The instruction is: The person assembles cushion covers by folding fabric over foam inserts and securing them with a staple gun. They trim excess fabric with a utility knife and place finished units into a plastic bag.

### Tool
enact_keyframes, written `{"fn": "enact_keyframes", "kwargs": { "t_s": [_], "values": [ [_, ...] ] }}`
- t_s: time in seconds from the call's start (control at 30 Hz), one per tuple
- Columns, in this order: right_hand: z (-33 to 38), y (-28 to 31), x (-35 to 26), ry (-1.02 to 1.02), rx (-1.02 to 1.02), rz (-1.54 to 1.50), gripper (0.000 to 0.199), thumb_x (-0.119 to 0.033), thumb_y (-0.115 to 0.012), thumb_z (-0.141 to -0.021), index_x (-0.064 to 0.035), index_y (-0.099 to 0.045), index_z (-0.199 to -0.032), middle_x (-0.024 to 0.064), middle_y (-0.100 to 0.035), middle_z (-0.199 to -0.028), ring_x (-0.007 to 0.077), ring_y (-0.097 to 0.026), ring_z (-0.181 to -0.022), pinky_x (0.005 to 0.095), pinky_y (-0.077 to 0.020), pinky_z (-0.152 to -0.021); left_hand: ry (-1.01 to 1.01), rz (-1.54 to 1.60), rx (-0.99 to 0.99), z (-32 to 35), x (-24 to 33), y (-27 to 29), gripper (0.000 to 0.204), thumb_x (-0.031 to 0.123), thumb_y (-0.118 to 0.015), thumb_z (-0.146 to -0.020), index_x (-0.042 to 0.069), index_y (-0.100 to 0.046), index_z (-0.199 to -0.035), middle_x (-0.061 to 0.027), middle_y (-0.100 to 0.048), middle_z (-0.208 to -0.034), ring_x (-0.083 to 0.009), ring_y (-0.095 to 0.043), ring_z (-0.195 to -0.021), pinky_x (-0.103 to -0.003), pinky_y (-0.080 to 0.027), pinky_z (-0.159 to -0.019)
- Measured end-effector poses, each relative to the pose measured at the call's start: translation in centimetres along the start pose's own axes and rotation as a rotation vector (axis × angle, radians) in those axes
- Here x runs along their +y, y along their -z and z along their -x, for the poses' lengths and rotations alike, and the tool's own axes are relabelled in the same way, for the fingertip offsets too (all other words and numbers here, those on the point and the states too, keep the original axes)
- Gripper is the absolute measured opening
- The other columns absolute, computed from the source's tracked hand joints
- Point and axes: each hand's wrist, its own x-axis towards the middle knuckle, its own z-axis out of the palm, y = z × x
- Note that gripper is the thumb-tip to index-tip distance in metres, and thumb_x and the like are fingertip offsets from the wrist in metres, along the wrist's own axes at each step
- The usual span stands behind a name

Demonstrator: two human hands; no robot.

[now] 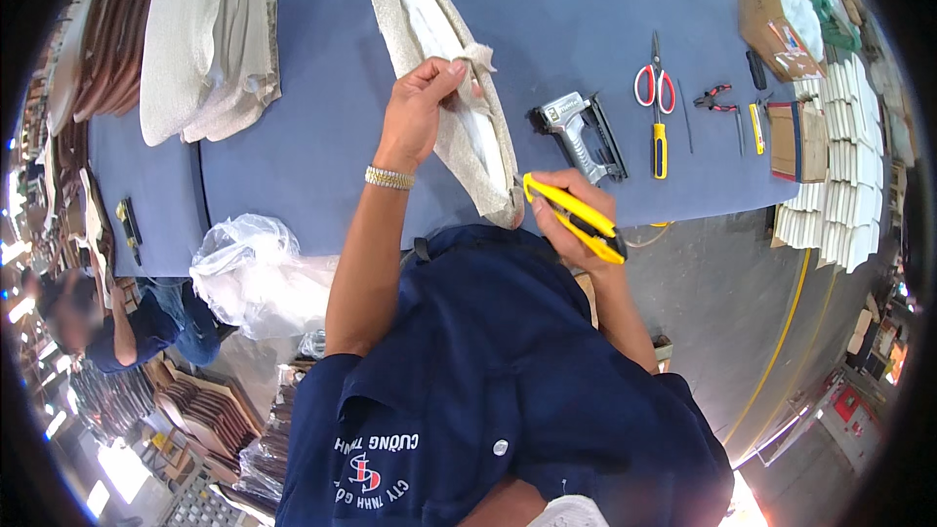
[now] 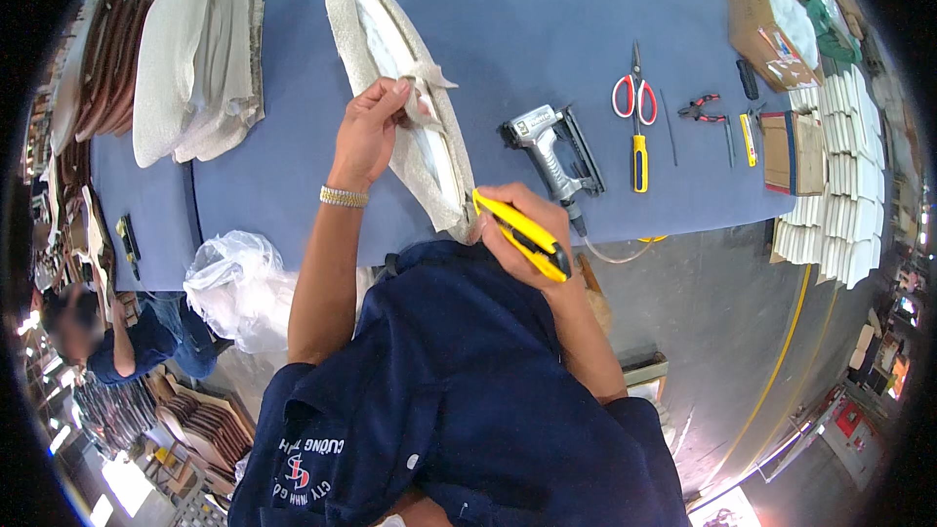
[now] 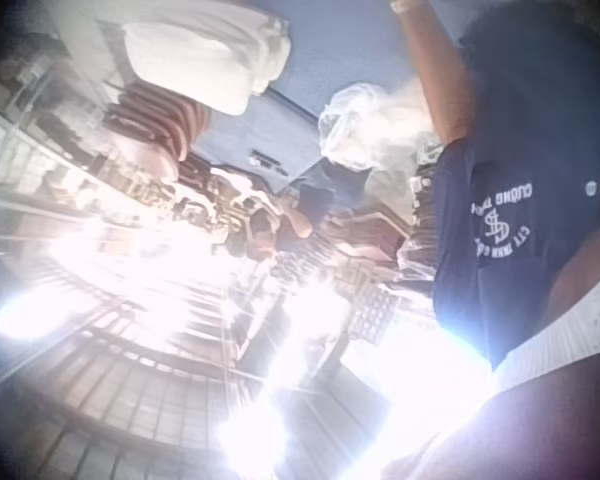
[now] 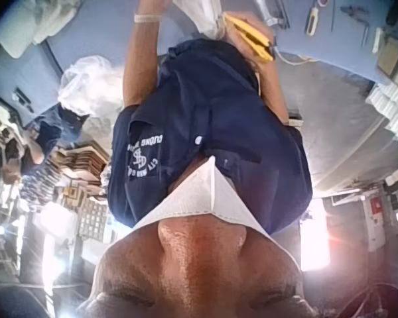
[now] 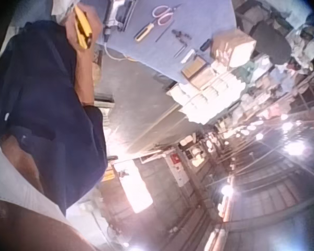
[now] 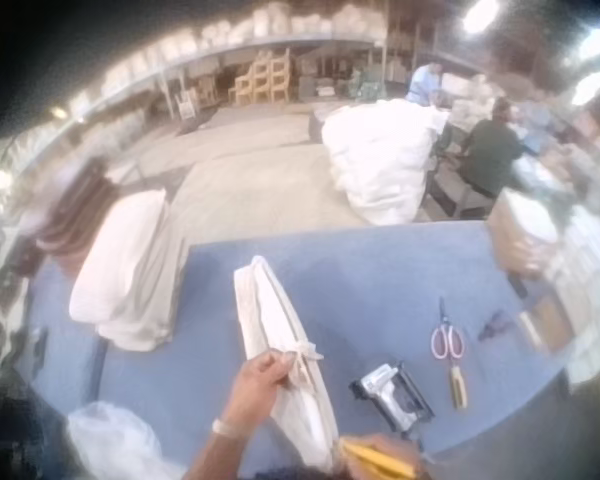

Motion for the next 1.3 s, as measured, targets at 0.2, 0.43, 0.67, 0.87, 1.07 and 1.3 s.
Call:
{"fn": "enact_keyframes", "kwargs": {
  "t_s": [0.2, 0.43, 0.67, 0.87, 1.07, 1.3],
  "values": [
    [-4.7, -1.3, -0.5, 0.103, 0.191, -0.051, 0.027, -0.006, -0.073, -0.09, -0.0009, -0.069, -0.117, 0.0119, -0.074, -0.103, 0.0138, -0.071, -0.088, 0.0262, -0.0552, -0.079, 0.053, 0.025, 0.064, -0.4, 0.0, 1.8, 0.02, 0.02, -0.063, -0.104, 0.006, -0.067, -0.09, 0.0029, -0.06, -0.072, -0.0041, -0.049, -0.062, -0.021, -0.043, -0.062],
    [-6.9, -4.6, 0.7, 0.201, 0.127, -0.052, 0.029, -0.009, -0.075, -0.091, -0.002, -0.069, -0.118, 0.0117, -0.075, -0.102, 0.0175, -0.073, -0.086, 0.0281, -0.0568, -0.078, 0.06, 0.12, 0.042, -0.4, 0.2, 3.9, 0.015, 0.015, -0.063, -0.104, 0.002, -0.066, -0.097, -0.0008, -0.065, -0.085, -0.0049, -0.053, -0.064, -0.022, -0.047, -0.064],
    [-6.6, -5.6, 0.9, 0.182, 0.106, 0.018, 0.029, -0.009, -0.075, -0.09, -0.0038, -0.069, -0.117, 0.0129, -0.075, -0.103, 0.0238, -0.075, -0.087, 0.0306, -0.0576, -0.076, 0.067, 0.124, 0.021, -0.6, -0.1, 3.5, 0.014, 0.015, -0.064, -0.103, 0.002, -0.067, -0.099, -0.0026, -0.067, -0.089, -0.0058, -0.054, -0.066, -0.022, -0.046, -0.064],
    [-6.5, -5.3, 0.5, 0.212, 0.116, 0.103, 0.028, -0.008, -0.074, -0.089, -0.0036, -0.07, -0.116, 0.0141, -0.074, -0.104, 0.0259, -0.074, -0.087, 0.0315, -0.0576, -0.077, 0.086, 0.103, 0.059, -0.6, 0.4, 2.3, 0.019, 0.018, -0.065, -0.103, 0.003, -0.067, -0.091, -0.0003, -0.063, -0.077, -0.0055, -0.051, -0.064, -0.022, -0.043, -0.064],
    [-6.3, -5.2, 0.4, 0.176, 0.142, 0.031, 0.027, -0.007, -0.074, -0.09, -0.0032, -0.07, -0.116, 0.0138, -0.074, -0.104, 0.0246, -0.075, -0.088, 0.0305, -0.0572, -0.078, 0.071, 0.117, 0.082, -0.7, 0.2, 2.4, 0.022, 0.019, -0.066, -0.102, 0.004, -0.067, -0.086, 0.0016, -0.061, -0.071, -0.0056, -0.049, -0.063, -0.022, -0.041, -0.064],
    [-6.1, -4.8, 0.5, 0.177, 0.079, 0.131, 0.027, -0.006, -0.073, -0.09, -0.0018, -0.069, -0.116, 0.0124, -0.075, -0.1, 0.0183, -0.073, -0.084, 0.0278, -0.0557, -0.075, 0.114, 0.202, 0.055, -0.8, 0.4, 2.6, 0.02, 0.018, -0.066, -0.102, 0.002, -0.067, -0.089, 0.0008, -0.061, -0.071, -0.0065, -0.051, -0.063, -0.023, -0.044, -0.064]
  ]
}}
